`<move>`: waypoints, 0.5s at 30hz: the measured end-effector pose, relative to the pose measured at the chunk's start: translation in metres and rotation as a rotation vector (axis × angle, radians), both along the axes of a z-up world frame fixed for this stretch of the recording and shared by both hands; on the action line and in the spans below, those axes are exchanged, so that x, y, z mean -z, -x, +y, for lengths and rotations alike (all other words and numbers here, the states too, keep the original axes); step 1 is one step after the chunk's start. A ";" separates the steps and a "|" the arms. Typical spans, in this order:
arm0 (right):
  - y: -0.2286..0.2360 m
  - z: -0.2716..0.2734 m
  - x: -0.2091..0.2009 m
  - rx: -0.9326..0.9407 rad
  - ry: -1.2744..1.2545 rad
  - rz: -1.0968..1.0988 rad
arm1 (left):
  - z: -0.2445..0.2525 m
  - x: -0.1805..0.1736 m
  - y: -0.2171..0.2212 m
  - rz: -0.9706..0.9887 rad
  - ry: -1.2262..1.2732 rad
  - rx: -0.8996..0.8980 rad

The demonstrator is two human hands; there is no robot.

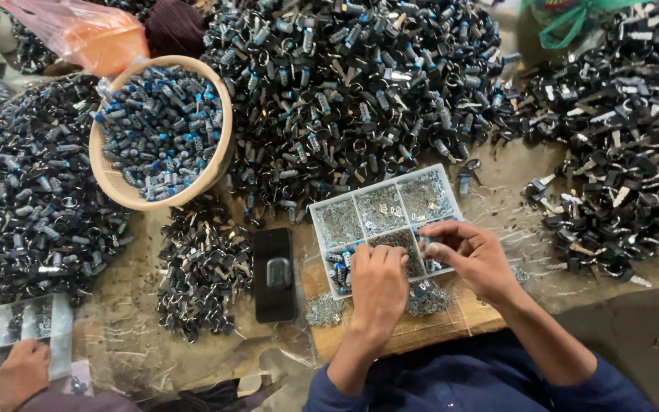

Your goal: The person assembles small keyring components by hand, inserting metal pins into blue and gray plastic housings and attaching split rings. They repeatedly pick parts from a compartmentalized tray and piles on the table, then place finished keyrings into a basket.

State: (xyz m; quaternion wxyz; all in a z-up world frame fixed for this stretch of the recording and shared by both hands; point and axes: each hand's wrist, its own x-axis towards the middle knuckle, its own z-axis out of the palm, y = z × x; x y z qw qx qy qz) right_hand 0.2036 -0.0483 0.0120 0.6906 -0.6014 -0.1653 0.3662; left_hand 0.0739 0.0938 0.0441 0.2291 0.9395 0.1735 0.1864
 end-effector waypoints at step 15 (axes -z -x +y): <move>0.004 0.002 -0.016 -0.043 -0.038 -0.038 | -0.002 -0.006 -0.002 -0.058 0.051 0.001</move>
